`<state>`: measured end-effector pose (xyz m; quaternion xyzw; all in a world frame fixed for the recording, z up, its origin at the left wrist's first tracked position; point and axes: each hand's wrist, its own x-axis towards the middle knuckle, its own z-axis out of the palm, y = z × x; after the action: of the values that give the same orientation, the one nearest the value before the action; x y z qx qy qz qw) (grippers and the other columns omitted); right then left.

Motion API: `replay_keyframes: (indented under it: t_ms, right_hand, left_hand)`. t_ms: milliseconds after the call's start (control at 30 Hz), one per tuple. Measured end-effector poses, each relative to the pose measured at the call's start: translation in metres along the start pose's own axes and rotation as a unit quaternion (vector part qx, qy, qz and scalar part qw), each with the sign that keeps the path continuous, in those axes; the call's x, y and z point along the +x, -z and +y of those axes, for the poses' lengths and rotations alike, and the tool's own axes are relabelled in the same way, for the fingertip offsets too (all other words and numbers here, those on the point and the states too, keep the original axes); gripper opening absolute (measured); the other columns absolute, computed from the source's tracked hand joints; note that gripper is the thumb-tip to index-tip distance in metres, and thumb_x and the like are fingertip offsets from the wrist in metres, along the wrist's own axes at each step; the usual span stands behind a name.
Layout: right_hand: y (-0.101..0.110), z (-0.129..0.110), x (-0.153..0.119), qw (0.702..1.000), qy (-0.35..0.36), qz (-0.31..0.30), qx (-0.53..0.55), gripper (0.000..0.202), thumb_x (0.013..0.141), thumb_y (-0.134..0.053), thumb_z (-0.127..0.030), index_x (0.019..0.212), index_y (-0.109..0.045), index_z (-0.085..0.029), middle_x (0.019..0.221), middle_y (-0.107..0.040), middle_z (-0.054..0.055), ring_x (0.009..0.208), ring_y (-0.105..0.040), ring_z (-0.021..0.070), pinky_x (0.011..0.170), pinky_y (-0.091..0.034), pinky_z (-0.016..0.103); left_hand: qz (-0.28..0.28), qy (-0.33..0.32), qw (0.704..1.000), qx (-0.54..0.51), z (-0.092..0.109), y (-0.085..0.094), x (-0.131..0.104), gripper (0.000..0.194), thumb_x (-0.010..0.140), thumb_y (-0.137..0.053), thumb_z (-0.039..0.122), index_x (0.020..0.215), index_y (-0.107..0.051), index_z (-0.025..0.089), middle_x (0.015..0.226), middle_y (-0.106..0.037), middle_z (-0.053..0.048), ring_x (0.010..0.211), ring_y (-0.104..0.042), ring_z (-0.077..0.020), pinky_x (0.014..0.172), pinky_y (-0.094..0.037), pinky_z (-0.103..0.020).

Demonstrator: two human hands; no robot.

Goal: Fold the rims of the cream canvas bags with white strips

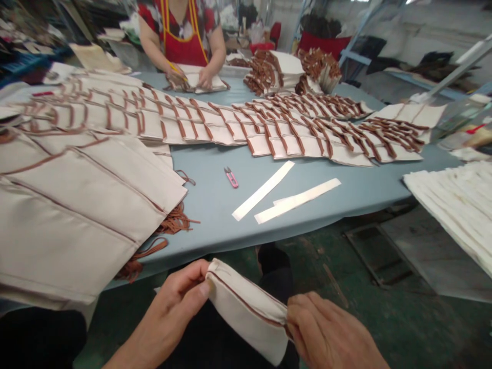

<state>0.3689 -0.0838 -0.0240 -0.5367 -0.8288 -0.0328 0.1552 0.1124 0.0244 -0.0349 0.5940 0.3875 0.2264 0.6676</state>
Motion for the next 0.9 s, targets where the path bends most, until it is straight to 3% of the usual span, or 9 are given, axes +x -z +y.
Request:
replay_keyframes:
  t_ms: [100, 233, 367, 433, 533, 633, 733, 800, 900]
  right_hand:
    - [0.003, 0.006, 0.007, 1.0, -0.01, -0.008, 0.025, 0.026, 0.104, -0.04, -0.009, 0.087, -0.048, -0.026, 0.071, -0.066, -0.005, 0.058, -0.065, 0.0113, 0.057, -0.044, 0.024]
    - [-0.003, -0.002, 0.006, 0.987, -0.052, -0.033, 0.149, 0.02, 0.098, -0.045, -0.008, 0.091, -0.05, -0.026, 0.077, -0.066, -0.003, 0.067, -0.067, 0.0121, 0.063, -0.049, 0.023]
    - [-0.011, -0.025, 0.019, 0.947, -0.154, 0.024, 0.282, 0.013, 0.09, -0.052, -0.012, 0.091, -0.054, -0.025, 0.078, -0.066, -0.003, 0.068, -0.066, 0.0132, 0.063, -0.05, 0.023]
    - [-0.014, -0.034, 0.033, 0.912, -0.212, 0.014, 0.351, 0.009, 0.082, -0.056, -0.015, 0.085, -0.055, -0.024, 0.075, -0.064, -0.003, 0.066, -0.064, 0.0143, 0.061, -0.048, 0.024]
    - [-0.018, -0.041, 0.054, 0.841, -0.271, -0.065, 0.464, 0.008, 0.079, -0.06, -0.021, 0.076, -0.053, -0.023, 0.072, -0.06, -0.003, 0.066, -0.058, 0.0146, 0.06, -0.044, 0.025]
    - [-0.024, -0.042, 0.064, 0.764, -0.281, -0.128, 0.566, 0.019, 0.085, -0.062, -0.03, 0.074, -0.049, -0.022, 0.07, -0.056, -0.004, 0.066, -0.052, 0.0137, 0.061, -0.041, 0.025]
    - [-0.034, -0.039, 0.063, 0.697, -0.274, -0.158, 0.643, 0.023, 0.085, -0.065, -0.036, 0.077, -0.05, -0.021, 0.07, -0.052, -0.005, 0.067, -0.046, 0.0127, 0.061, -0.038, 0.025]
    - [-0.039, -0.036, 0.06, 0.666, -0.273, -0.162, 0.675, 0.026, 0.084, -0.067, -0.04, 0.077, -0.05, -0.021, 0.07, -0.049, -0.005, 0.066, -0.043, 0.0119, 0.06, -0.036, 0.024]
    - [-0.046, -0.033, 0.055, 0.645, -0.271, -0.16, 0.697, 0.031, 0.084, -0.069, -0.044, 0.078, -0.05, -0.021, 0.07, -0.047, -0.006, 0.065, -0.041, 0.0111, 0.059, -0.034, 0.023]
  left_hand:
    - [0.025, -0.038, 0.998, 0.053, 0.008, -0.002, -0.001, 0.031, 0.1, -0.049, 0.04, 0.079, -0.058, 0.02, 0.077, -0.056, 0.001, 0.073, -0.051, -0.0163, 0.07, -0.042, -0.024]
    - [0.025, -0.075, 0.989, 0.127, 0.011, -0.006, -0.01, 0.025, 0.098, -0.05, 0.03, 0.08, -0.065, 0.021, 0.078, -0.066, 0.0, 0.075, -0.061, -0.017, 0.073, -0.046, -0.024]
    - [0.046, -0.098, 0.98, 0.165, 0.009, -0.009, -0.018, 0.024, 0.097, -0.053, 0.028, 0.079, -0.068, 0.023, 0.074, -0.068, 0.0, 0.075, -0.067, -0.0185, 0.074, -0.049, -0.024]
    - [0.047, -0.109, 0.975, 0.189, 0.009, -0.011, -0.021, 0.022, 0.096, -0.054, 0.027, 0.08, -0.07, 0.024, 0.074, -0.07, 0.0, 0.073, -0.067, -0.0184, 0.072, -0.05, -0.024]
    - [0.041, -0.112, 0.967, 0.226, 0.01, -0.012, -0.024, 0.019, 0.094, -0.057, 0.023, 0.083, -0.072, 0.024, 0.077, -0.074, 0.0, 0.072, -0.068, -0.0178, 0.072, -0.051, -0.023]
    - [0.054, -0.095, 0.964, 0.244, 0.011, -0.012, -0.026, 0.017, 0.092, -0.06, 0.022, 0.081, -0.072, 0.024, 0.08, -0.076, 0.0, 0.075, -0.07, -0.0191, 0.08, -0.053, -0.025]
    - [0.049, -0.087, 0.967, 0.232, 0.009, -0.012, -0.026, 0.022, 0.095, -0.059, 0.029, 0.078, -0.072, 0.024, 0.076, -0.075, -0.001, 0.074, -0.068, -0.0205, 0.077, -0.054, -0.027]
    - [0.046, -0.072, 0.969, 0.231, 0.005, -0.01, -0.025, 0.023, 0.095, -0.06, 0.033, 0.078, -0.073, 0.024, 0.075, -0.074, -0.002, 0.074, -0.067, -0.0212, 0.077, -0.054, -0.028]
    - [0.03, -0.041, 0.974, 0.219, -0.002, -0.006, -0.023, 0.024, 0.094, -0.065, 0.04, 0.079, -0.076, 0.024, 0.076, -0.074, -0.004, 0.075, -0.066, -0.022, 0.077, -0.055, -0.029]
